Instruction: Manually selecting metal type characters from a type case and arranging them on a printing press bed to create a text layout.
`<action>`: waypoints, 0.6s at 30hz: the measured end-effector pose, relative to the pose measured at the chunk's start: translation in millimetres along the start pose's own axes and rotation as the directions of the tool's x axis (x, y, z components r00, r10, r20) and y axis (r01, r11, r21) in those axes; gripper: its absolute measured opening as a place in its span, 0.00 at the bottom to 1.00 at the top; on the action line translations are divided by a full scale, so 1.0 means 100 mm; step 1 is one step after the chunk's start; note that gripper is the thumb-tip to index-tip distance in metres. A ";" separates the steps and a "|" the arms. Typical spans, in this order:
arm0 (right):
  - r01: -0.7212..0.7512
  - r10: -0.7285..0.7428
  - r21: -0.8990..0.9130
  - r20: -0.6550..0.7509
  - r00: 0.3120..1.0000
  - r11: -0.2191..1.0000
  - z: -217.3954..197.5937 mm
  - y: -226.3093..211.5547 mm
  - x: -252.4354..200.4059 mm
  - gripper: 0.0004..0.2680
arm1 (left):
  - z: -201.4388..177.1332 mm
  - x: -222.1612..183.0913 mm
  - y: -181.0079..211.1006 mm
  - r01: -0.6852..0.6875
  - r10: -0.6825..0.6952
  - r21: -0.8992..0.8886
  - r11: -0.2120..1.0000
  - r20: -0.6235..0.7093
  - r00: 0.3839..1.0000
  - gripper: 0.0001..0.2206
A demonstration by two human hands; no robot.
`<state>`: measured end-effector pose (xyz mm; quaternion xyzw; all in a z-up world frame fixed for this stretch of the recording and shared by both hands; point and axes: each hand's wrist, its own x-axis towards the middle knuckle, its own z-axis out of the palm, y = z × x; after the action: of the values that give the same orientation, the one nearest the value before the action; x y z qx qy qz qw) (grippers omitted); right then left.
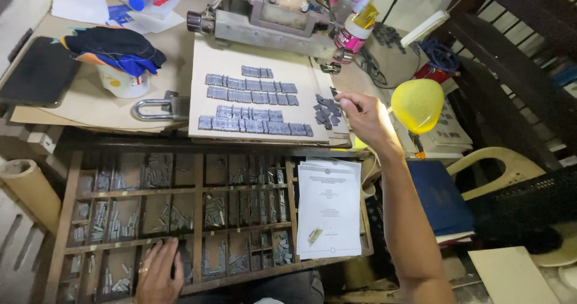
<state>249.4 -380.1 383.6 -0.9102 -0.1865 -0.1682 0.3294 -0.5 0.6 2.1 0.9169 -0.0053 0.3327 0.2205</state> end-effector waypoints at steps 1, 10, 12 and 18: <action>0.041 -0.041 0.026 0.002 0.999 0.999 0.00 0.04 -0.02 0.10 | 0.02 -0.01 -0.03 0.005 -0.004 -0.006 1.000 0.020 1.000 0.21; -0.081 0.080 0.007 0.039 0.996 0.997 0.00 -0.22 -0.08 0.05 | 0.04 0.00 -0.02 0.027 -0.027 -0.007 1.000 0.036 0.999 0.19; -0.090 0.089 0.024 0.058 0.994 0.996 0.00 -0.22 -0.07 0.05 | 0.02 0.02 -0.01 0.028 -0.026 -0.021 0.999 0.057 0.998 0.19; -0.174 0.173 0.012 0.061 0.983 0.985 -0.04 -0.33 -0.12 0.02 | -0.05 0.04 0.04 0.015 -0.014 -0.038 0.999 0.025 1.000 0.20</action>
<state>223.1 -361.9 399.0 -0.9247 -0.1176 -0.1098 0.3450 -0.7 -0.2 9.5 0.9165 -0.0078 0.3197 0.2405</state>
